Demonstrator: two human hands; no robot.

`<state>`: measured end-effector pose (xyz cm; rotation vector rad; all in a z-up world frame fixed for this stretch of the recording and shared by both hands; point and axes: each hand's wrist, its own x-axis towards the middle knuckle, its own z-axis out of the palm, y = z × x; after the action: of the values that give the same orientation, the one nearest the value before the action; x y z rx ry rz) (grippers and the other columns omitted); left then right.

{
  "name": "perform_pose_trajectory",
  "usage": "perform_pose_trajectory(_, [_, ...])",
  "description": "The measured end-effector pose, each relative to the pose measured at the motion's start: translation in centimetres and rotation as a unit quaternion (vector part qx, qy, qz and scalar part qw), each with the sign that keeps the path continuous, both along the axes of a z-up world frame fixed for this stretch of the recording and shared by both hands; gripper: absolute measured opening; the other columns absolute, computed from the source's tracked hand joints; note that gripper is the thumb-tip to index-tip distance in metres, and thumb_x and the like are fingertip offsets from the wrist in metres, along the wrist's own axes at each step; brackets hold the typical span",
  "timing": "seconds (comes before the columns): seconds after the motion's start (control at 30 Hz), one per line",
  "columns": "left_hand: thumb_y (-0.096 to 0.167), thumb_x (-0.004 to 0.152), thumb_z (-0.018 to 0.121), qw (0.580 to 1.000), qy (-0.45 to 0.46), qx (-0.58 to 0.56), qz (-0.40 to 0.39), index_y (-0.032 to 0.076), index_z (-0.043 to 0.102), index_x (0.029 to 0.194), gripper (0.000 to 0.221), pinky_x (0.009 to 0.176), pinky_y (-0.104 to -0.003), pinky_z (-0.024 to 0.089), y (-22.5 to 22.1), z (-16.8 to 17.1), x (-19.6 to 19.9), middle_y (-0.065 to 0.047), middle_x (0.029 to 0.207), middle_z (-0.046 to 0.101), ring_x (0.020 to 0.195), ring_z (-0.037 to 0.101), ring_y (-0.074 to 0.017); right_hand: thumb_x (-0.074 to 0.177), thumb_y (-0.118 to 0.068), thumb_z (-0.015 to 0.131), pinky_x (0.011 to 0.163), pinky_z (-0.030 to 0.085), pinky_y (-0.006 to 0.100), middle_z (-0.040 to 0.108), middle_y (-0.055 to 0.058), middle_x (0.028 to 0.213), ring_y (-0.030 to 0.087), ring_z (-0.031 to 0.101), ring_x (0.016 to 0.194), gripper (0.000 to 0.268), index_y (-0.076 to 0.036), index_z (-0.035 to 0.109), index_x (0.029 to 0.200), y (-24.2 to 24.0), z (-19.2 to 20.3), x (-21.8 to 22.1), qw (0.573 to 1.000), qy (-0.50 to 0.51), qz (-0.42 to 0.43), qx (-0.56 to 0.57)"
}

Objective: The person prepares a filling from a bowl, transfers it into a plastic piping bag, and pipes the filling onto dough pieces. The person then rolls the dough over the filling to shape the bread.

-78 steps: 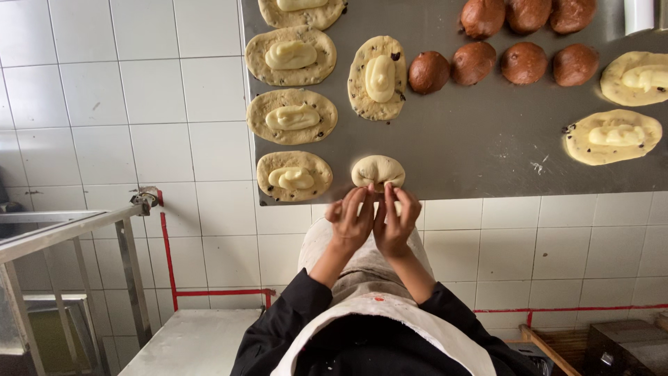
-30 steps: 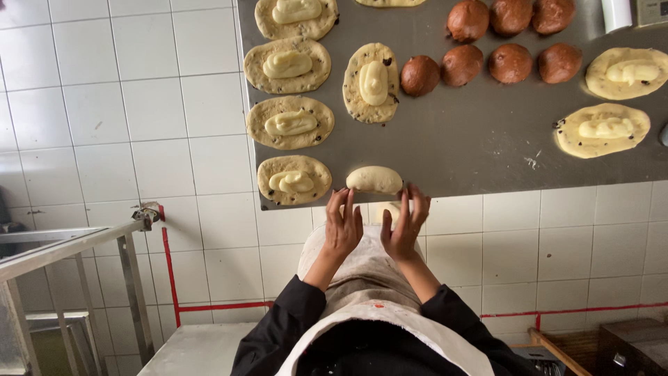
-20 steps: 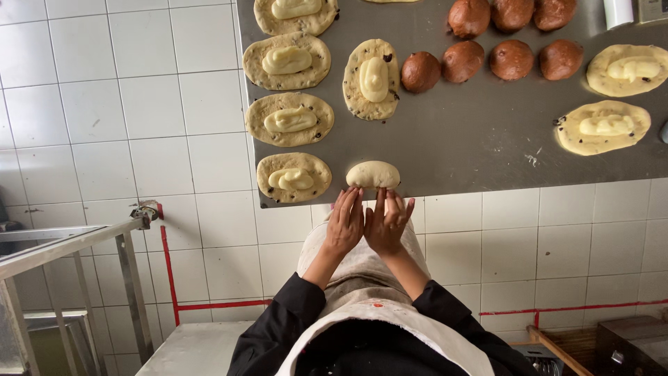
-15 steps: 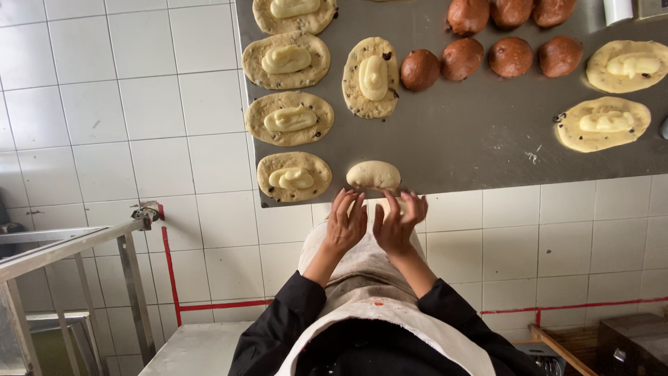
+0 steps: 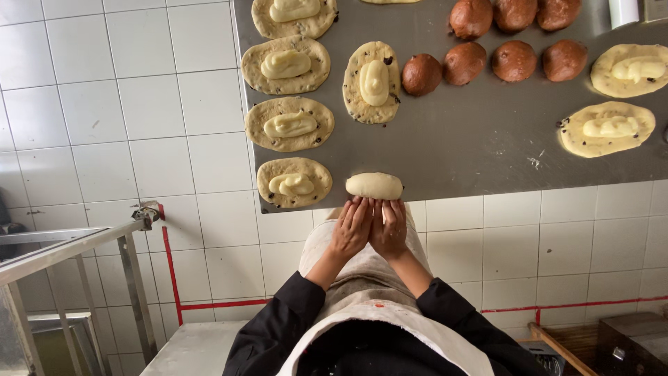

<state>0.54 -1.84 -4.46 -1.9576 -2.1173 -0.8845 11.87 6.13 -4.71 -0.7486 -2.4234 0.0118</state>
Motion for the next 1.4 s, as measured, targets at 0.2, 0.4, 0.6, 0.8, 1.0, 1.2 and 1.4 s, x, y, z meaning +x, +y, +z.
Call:
perform_pose_trajectory(0.2, [0.015, 0.101, 0.061, 0.998, -0.028, -0.048, 0.002, -0.003, 0.058, 0.143, 0.046, 0.121, -0.048, 0.039, 0.2, 2.9, -1.0, -0.015, 0.152, 0.048, 0.144, 0.044, -0.0281, 0.101, -0.018, 0.064, 0.120, 0.042, 0.056, 0.046, 0.012, 0.140, 0.028, 0.048, 0.139, 0.040, 0.002, 0.062, 0.135, 0.7, 2.6, 0.7, 0.999, -0.045, 0.001, 0.006])
perform_pose_trajectory(0.4, [0.028, 0.098, 0.074, 0.980, -0.180, 0.087, -0.022, 0.007, 0.035, 0.155, 0.072, 0.122, -0.051, 0.034, 2.7, 10.3, -4.8, -0.017, 0.151, 0.041, 0.143, 0.039, -0.0353, 0.090, -0.021, 0.081, 0.116, 0.040, 0.049, 0.034, 0.021, 0.147, 0.032, 0.041, 0.141, 0.081, -0.001, 0.031, 0.150, 5.4, 10.8, 0.8, 0.918, 0.214, 0.091, -0.322])
perform_pose_trajectory(0.6, [0.021, 0.087, 0.076, 0.967, -0.196, -0.114, -0.114, 0.005, 0.036, 0.154, 0.080, 0.108, -0.048, 0.043, 5.3, 14.9, -8.4, -0.020, 0.142, 0.052, 0.128, 0.051, -0.0400, 0.076, -0.012, 0.089, 0.104, 0.048, 0.042, 0.061, 0.014, 0.139, 0.031, 0.056, 0.128, 0.108, -0.007, 0.020, 0.159, 8.9, 14.2, -2.4, 0.940, 0.034, 0.177, -0.289])
perform_pose_trajectory(0.8, [0.004, 0.082, 0.076, 0.946, -0.216, -0.196, -0.140, 0.007, 0.040, 0.156, 0.082, 0.105, -0.046, 0.048, 6.4, 16.8, -8.1, -0.012, 0.129, 0.060, 0.119, 0.056, -0.0339, 0.072, 0.004, 0.083, 0.102, 0.053, 0.043, 0.066, 0.008, 0.128, 0.028, 0.060, 0.124, 0.111, -0.016, 0.024, 0.163, 10.1, 16.2, -0.1, 0.884, -0.045, 0.180, -0.430])
perform_pose_trajectory(1.0, [0.006, 0.080, 0.080, 0.949, -0.238, -0.126, -0.166, 0.006, 0.037, 0.156, 0.087, 0.107, -0.045, 0.048, 14.2, 16.4, -9.5, -0.015, 0.136, 0.060, 0.120, 0.056, -0.0364, 0.074, -0.004, 0.087, 0.108, 0.052, 0.042, 0.065, 0.008, 0.133, 0.025, 0.062, 0.126, 0.117, -0.019, 0.017, 0.167, 18.8, 16.3, -0.3, 0.879, -0.050, 0.155, -0.448])
perform_pose_trajectory(1.2, [0.022, 0.079, 0.081, 0.944, -0.256, -0.112, -0.177, -0.003, 0.028, 0.155, 0.095, 0.108, -0.046, 0.044, 14.9, 14.4, -8.3, -0.024, 0.142, 0.051, 0.129, 0.051, -0.0402, 0.072, -0.019, 0.094, 0.110, 0.045, 0.048, 0.053, 0.019, 0.145, 0.035, 0.051, 0.134, 0.130, -0.010, 0.004, 0.165, 18.4, 13.0, -0.8, 0.899, 0.008, 0.193, -0.394])
perform_pose_trajectory(1.4, [0.031, 0.093, 0.071, 0.966, -0.125, -0.158, -0.164, -0.004, 0.029, 0.156, 0.083, 0.112, -0.044, 0.043, 12.2, 12.6, -8.2, -0.020, 0.141, 0.054, 0.131, 0.052, -0.0365, 0.074, -0.025, 0.092, 0.105, 0.048, 0.046, 0.056, 0.016, 0.139, 0.034, 0.054, 0.127, 0.126, -0.002, 0.005, 0.162, 16.1, 11.4, -0.4, 0.930, -0.018, 0.193, -0.313])
